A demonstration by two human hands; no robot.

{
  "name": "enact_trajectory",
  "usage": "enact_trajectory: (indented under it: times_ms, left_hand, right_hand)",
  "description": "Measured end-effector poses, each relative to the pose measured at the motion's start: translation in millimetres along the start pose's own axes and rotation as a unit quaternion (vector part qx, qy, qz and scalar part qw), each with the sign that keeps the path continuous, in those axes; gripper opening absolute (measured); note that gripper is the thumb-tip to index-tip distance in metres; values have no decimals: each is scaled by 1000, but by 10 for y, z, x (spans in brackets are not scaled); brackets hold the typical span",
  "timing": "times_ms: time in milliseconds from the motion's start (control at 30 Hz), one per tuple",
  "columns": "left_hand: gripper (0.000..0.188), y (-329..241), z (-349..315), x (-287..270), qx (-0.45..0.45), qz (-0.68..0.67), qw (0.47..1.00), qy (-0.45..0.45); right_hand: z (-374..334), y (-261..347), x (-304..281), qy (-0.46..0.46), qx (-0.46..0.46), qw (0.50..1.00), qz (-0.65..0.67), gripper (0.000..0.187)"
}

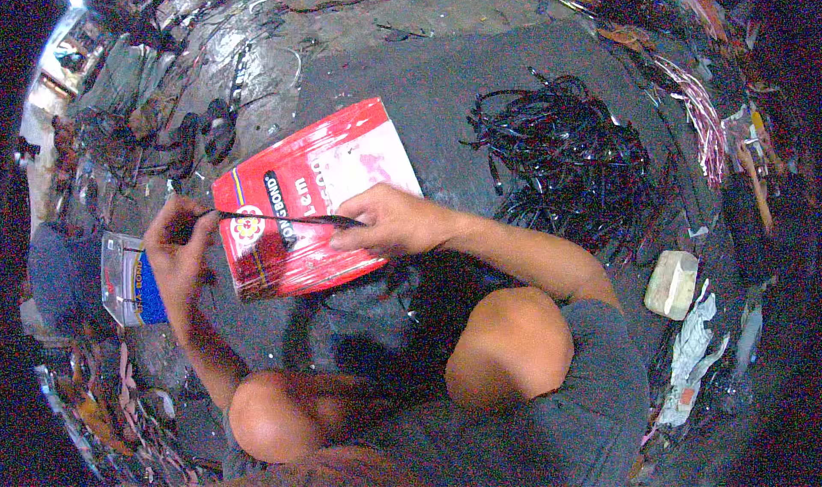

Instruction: The person sits on the floor and repeatedly cuts short lengths from a long black cable using a red box as a cutting guide. Each cut piece is placed into a growing pile beside the box.

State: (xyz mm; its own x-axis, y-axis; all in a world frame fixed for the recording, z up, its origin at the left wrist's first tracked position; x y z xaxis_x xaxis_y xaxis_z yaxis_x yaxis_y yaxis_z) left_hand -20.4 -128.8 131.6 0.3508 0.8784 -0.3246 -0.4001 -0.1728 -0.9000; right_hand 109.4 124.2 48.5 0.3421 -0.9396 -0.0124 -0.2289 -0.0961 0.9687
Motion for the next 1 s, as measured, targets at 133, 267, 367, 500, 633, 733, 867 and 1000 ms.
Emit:
enact_trajectory:
  times_ms: [133, 267, 367, 500, 633, 733, 867, 1000]
  left_hand:
    - [16, 556, 13, -683, -72, -10, 997, 29]
    - [24, 765, -11, -901, -149, 64, 987, 15]
    - [26, 1036, -10, -1028, -140, 90, 986, -17]
    - [21, 1122, -35, -839, -161, 48, 985, 38]
    - [12, 470, -150, -176, -93, -25, 985, 145]
    - [11, 70, -170, 394, -4, -58, 965, 256]
    - [10, 138, -135, 242, -56, -37, 984, 167]
    - [10, 532, -159, -267, -95, -87, 983, 131]
  right_hand:
    - [-114, -60, -409, -46, -14, 999, 7, 19]
    - [-72, -67, -585, -87, -13, 981, -175, 23]
    - [-62, -70, -623, -152, -77, 954, -248, 39]
    - [-41, 35, -507, -160, 12, 918, -364, 60]
    - [147, 34, -247, -192, -237, 868, -392, 87]
    - [221, 185, 83, -72, -309, 889, -330, 81]
    - [70, 196, -22, -29, -35, 967, -250, 28]
    - [-115, 211, -397, -29, -14, 969, -243, 25]
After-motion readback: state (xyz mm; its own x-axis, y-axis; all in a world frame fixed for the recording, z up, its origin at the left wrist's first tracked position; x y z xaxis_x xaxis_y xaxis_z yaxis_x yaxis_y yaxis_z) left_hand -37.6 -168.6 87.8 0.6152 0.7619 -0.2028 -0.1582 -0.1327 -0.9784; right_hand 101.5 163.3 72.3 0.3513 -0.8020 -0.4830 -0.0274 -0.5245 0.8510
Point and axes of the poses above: each hand's wrist, its own z-axis towards the middle knuckle, its own x-axis out of the palm, y = z × x, the point moved 1 cm from there along z, towards the middle knuckle, and after that the axes turned 14 degrees about -z, right-handed, at the moved point
